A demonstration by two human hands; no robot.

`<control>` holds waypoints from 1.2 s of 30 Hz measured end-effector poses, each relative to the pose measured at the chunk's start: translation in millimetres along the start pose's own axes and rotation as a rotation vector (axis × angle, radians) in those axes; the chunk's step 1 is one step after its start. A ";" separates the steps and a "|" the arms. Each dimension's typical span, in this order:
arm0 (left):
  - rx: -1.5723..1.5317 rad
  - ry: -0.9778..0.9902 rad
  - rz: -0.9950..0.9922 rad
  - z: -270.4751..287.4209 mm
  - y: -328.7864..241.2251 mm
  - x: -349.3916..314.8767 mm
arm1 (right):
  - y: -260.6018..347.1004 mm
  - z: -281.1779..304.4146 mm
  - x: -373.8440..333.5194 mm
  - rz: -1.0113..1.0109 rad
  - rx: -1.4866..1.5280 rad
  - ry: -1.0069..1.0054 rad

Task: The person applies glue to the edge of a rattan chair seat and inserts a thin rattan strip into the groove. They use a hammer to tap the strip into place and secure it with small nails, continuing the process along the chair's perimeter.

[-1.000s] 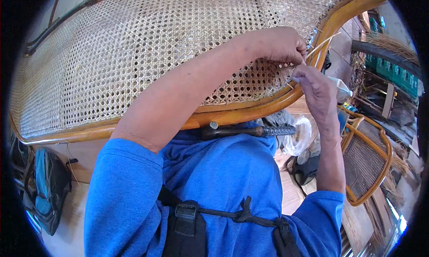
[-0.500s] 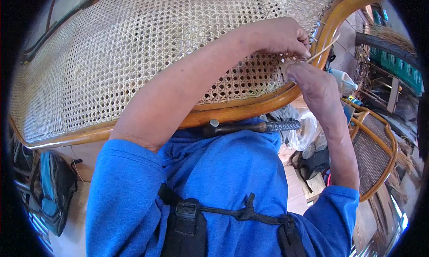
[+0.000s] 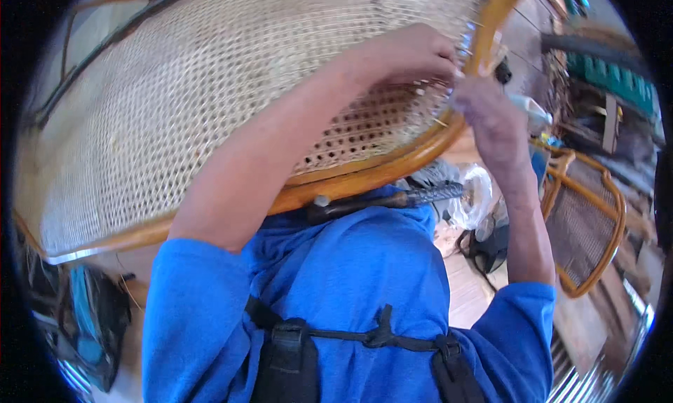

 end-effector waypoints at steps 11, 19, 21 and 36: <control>-0.268 -0.074 0.501 -4.1 -5.2 -12.0 | -185.7 -9.7 -292.9 -1.079 -0.009 -0.426; -0.355 -0.206 0.617 -1.3 4.5 -19.2 | -212.7 -77.0 -372.4 -1.186 -0.090 -0.383; -0.354 -0.207 0.622 -0.3 4.8 -18.8 | -210.9 -77.0 -373.1 -1.134 -0.156 -0.424; -0.217 -0.146 0.610 0.0 -2.4 -17.5 | -108.6 -162.4 -367.4 -1.095 -0.164 -0.357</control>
Point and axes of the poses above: each hand's wrist, its own x-axis towards the middle knuckle, its own z-axis out of the back of the hand, y = z × x, the point moved 7 cm from there along x, towards the middle knuckle, and after that the axes turned 2 degrees about -z, right-handed, at the moved point
